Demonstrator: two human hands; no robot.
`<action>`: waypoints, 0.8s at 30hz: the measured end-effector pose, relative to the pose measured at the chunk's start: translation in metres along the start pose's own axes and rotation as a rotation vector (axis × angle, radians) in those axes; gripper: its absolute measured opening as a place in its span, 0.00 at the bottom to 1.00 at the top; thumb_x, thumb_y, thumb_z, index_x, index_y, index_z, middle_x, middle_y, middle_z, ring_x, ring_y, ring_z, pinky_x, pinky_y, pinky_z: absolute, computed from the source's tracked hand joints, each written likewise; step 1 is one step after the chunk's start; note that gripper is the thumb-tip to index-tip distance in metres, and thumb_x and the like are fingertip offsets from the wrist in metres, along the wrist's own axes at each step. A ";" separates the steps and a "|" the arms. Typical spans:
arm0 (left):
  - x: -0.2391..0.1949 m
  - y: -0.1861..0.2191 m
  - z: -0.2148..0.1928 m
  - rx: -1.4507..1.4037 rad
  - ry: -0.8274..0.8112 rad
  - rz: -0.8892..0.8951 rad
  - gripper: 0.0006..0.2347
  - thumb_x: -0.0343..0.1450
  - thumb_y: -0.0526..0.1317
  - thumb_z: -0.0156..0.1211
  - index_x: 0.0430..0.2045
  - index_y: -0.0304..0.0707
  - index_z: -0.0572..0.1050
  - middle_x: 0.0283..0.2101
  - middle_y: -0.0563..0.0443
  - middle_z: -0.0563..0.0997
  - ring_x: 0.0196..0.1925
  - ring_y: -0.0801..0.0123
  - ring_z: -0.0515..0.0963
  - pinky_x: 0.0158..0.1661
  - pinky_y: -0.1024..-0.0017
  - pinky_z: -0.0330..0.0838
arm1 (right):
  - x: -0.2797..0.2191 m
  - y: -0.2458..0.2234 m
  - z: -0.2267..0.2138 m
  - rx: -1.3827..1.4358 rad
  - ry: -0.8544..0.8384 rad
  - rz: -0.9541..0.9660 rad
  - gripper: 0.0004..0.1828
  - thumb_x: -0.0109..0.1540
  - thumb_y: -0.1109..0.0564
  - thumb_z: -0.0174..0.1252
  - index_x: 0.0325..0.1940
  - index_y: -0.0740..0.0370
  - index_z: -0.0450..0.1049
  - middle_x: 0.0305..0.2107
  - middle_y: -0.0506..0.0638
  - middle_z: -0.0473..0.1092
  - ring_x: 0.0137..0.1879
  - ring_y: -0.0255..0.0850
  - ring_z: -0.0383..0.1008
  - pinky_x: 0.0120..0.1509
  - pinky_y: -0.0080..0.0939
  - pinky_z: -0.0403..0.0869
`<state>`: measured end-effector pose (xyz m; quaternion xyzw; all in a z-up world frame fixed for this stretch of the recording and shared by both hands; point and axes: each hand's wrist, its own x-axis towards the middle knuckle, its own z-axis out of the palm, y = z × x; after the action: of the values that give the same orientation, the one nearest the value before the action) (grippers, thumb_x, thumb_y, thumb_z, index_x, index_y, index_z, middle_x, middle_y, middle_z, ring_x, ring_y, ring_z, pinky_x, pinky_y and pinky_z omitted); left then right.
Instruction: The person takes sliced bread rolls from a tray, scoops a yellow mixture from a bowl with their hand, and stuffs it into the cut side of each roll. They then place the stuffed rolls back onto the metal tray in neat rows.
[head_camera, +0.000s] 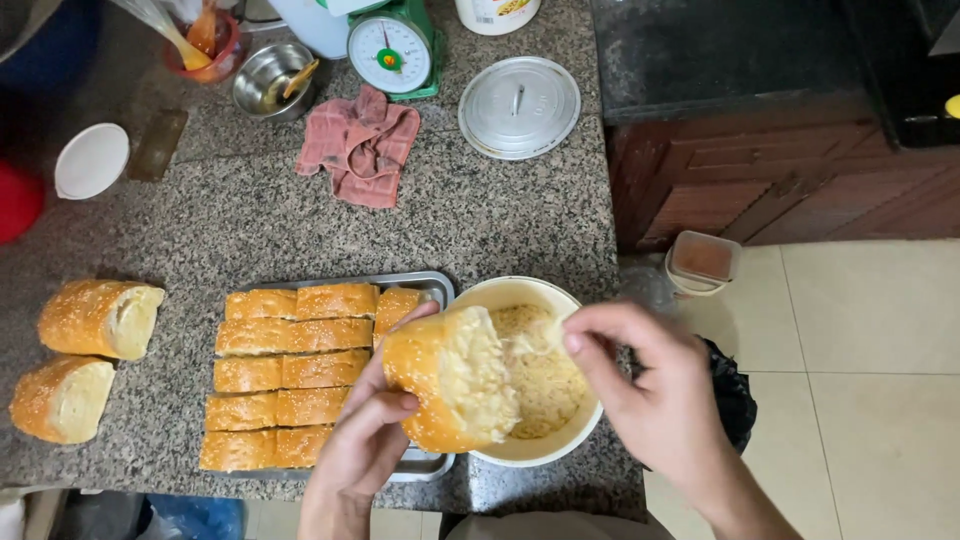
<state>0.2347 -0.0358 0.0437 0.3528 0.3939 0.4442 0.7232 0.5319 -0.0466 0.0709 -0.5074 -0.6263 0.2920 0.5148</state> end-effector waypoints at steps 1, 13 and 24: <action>0.000 -0.001 -0.002 -0.084 -0.025 -0.003 0.43 0.59 0.34 0.65 0.78 0.33 0.67 0.79 0.40 0.71 0.68 0.55 0.73 0.62 0.62 0.68 | 0.000 0.004 0.000 -0.126 -0.155 0.018 0.12 0.68 0.58 0.67 0.55 0.59 0.85 0.47 0.49 0.85 0.53 0.40 0.87 0.63 0.42 0.85; -0.002 -0.008 0.002 -0.080 -0.185 -0.008 0.41 0.65 0.34 0.65 0.81 0.36 0.63 0.75 0.36 0.70 0.67 0.54 0.71 0.62 0.60 0.71 | -0.007 0.003 0.024 0.157 -0.241 0.229 0.12 0.66 0.59 0.70 0.54 0.58 0.84 0.44 0.48 0.87 0.49 0.37 0.89 0.55 0.34 0.87; -0.004 0.009 -0.007 -0.080 -0.130 0.041 0.43 0.62 0.37 0.68 0.80 0.33 0.64 0.80 0.37 0.69 0.71 0.53 0.72 0.66 0.59 0.68 | -0.017 0.029 0.015 -0.364 -0.408 -0.077 0.13 0.66 0.59 0.66 0.53 0.59 0.89 0.62 0.50 0.76 0.67 0.48 0.71 0.73 0.54 0.74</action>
<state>0.2236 -0.0354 0.0493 0.3600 0.3208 0.4504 0.7514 0.5267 -0.0506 0.0348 -0.4979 -0.7781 0.2511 0.2890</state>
